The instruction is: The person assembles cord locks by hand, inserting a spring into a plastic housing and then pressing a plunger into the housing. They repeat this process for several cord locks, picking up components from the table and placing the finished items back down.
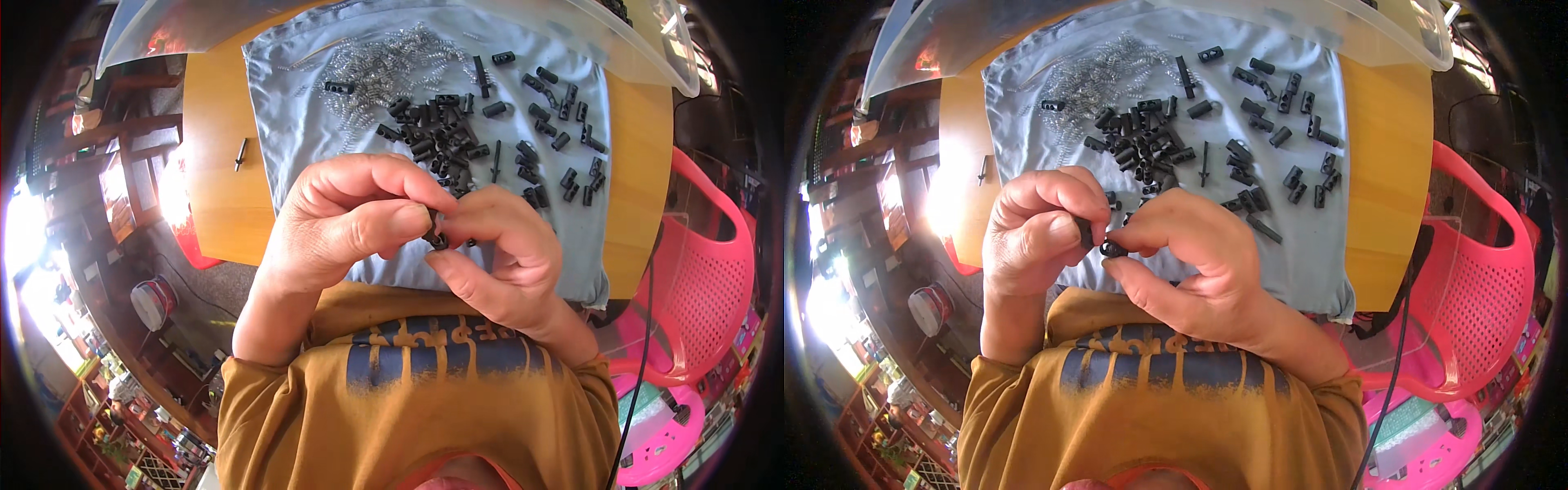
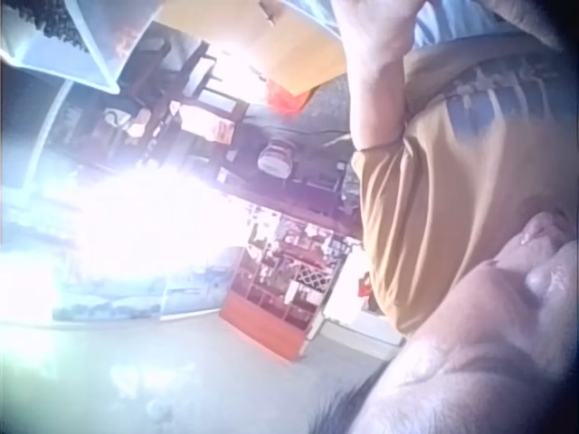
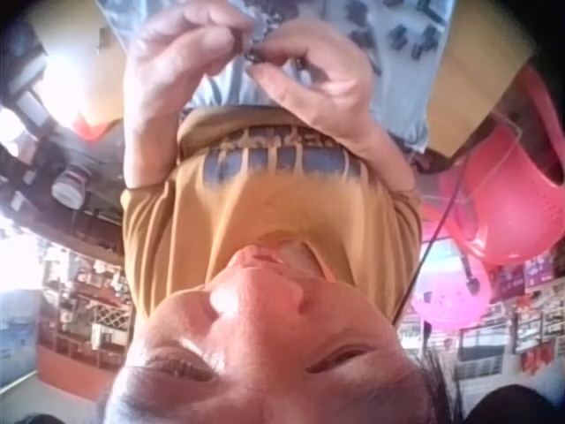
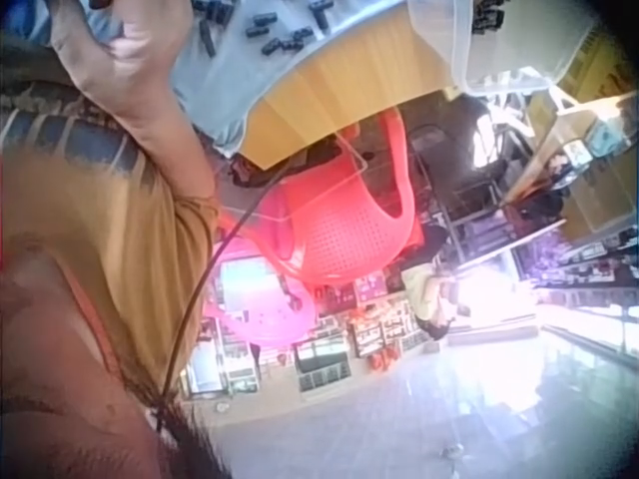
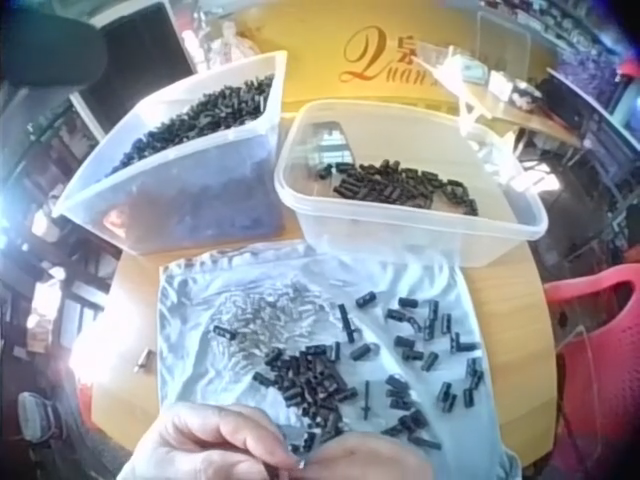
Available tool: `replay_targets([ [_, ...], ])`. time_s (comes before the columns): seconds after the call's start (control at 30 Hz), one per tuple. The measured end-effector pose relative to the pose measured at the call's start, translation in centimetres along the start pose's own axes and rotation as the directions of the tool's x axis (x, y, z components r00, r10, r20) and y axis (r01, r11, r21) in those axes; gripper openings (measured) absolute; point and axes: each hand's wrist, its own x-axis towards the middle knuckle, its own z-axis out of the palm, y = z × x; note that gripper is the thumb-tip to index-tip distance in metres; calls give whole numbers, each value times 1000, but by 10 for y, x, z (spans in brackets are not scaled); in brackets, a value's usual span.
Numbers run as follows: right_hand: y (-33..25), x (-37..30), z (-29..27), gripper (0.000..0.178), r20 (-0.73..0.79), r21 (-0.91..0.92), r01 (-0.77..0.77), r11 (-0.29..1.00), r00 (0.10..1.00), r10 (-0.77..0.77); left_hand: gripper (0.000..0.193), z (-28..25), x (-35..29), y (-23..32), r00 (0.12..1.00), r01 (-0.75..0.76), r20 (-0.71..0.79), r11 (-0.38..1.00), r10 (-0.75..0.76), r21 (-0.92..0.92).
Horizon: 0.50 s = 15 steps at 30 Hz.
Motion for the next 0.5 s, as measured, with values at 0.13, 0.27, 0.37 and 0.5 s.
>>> replay_targets([
  [0.13,1,0,1,18,-18,25,-15,1000,1000,15,16,-2,7,-8,994,-107,41,993,105,47],
  [0.27,2,-1,0,17,-11,31,-18,999,1000,18,15,-3,9,-12,957,-287,117,933,267,216],
  [0.37,3,-2,0,17,-20,36,-19,999,1000,20,14,-1,8,-11,959,-282,101,919,264,277],
  [0.5,3,-2,0,17,-23,33,-28,999,999,29,19,8,6,-7,968,-227,-22,911,249,343],
])
